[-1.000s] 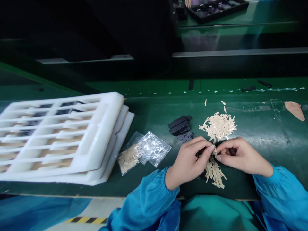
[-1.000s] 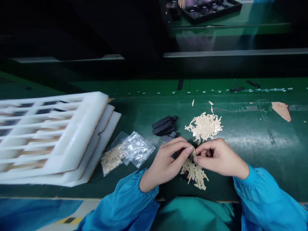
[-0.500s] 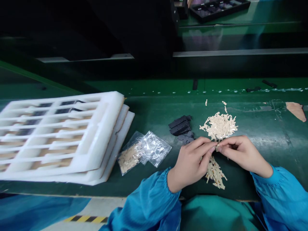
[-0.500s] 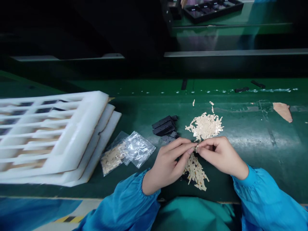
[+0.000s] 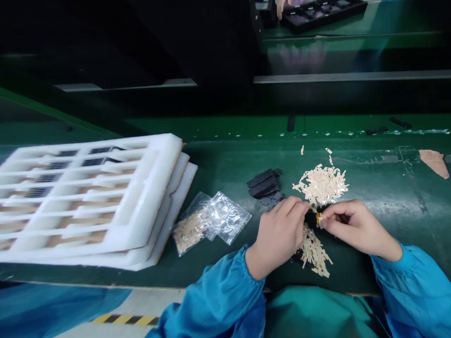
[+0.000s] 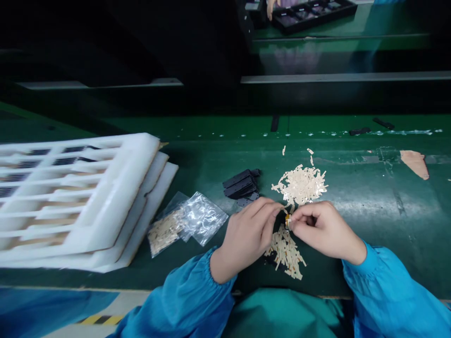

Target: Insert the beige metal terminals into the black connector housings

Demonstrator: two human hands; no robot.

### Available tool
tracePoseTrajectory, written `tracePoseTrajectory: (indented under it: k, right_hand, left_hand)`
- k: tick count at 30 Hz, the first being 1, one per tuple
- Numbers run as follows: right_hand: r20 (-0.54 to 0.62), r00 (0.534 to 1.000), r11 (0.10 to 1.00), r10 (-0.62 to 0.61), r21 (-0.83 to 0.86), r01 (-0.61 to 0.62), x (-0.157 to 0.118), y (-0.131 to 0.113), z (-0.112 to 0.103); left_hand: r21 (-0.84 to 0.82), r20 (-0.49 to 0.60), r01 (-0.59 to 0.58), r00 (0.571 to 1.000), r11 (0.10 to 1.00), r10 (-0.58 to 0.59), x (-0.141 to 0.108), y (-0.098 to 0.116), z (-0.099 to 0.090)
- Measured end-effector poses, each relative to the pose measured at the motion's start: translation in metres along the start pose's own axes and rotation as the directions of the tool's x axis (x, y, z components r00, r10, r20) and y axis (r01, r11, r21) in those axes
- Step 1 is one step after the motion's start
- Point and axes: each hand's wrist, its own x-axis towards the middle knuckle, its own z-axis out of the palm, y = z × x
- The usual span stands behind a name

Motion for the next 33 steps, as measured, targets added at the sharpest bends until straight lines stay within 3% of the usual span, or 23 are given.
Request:
tracePoseTrajectory:
  k: [3,6,10,12,15,17,20,23,28,33]
  right_hand:
    - [0.052,0.998,0.999,0.022,0.023,-0.023,-0.002,-0.005,-0.005]
    - [0.051,0.999,1.000,0.015,0.008,-0.015,-0.002,-0.009,-0.007]
    - [0.060,0.998,1.000,-0.014,-0.006,0.014,-0.001,-0.009,-0.006]
    - [0.069,0.998,1.000,-0.011,-0.018,0.013,0.000,-0.007,-0.005]
    - [0.068,0.998,0.999,-0.009,-0.032,0.012,-0.001,-0.004,-0.004]
    - [0.010,1.000,0.998,-0.017,-0.059,0.017,-0.001,-0.002,-0.003]
    - [-0.173,0.982,0.982,-0.080,-0.181,0.048,-0.001,-0.002,0.001]
    - [-0.240,0.954,0.953,-0.179,-0.283,0.108,0.000,-0.003,0.006]
    - [-0.213,0.951,0.947,-0.226,-0.275,0.164,0.001,-0.001,0.013]
    - [-0.233,0.939,0.940,-0.254,-0.286,0.183,0.001,0.000,0.016]
  left_hand:
    - [0.048,-0.061,0.062,0.996,0.997,-0.059,0.002,0.001,0.001]
    - [-0.151,-0.043,0.107,0.993,0.983,-0.114,0.005,0.004,-0.003]
    - [-0.569,0.167,0.236,0.971,0.788,-0.170,0.010,0.008,-0.012]
    - [-0.656,0.226,0.306,0.952,0.690,-0.207,0.011,0.009,-0.015]
    - [-0.692,0.206,0.326,0.944,0.643,-0.257,0.011,0.009,-0.015]
    - [-0.680,0.145,0.295,0.952,0.671,-0.271,0.010,0.010,-0.014]
    - [-0.593,-0.038,0.204,0.959,0.779,-0.280,0.009,0.010,-0.012]
    - [-0.469,-0.162,0.103,0.966,0.877,-0.200,0.006,0.009,-0.008]
    - [-0.362,-0.168,0.012,0.983,0.932,-0.078,0.003,0.007,-0.001]
    - [-0.369,-0.168,-0.013,0.984,0.929,-0.053,0.003,0.008,-0.001]
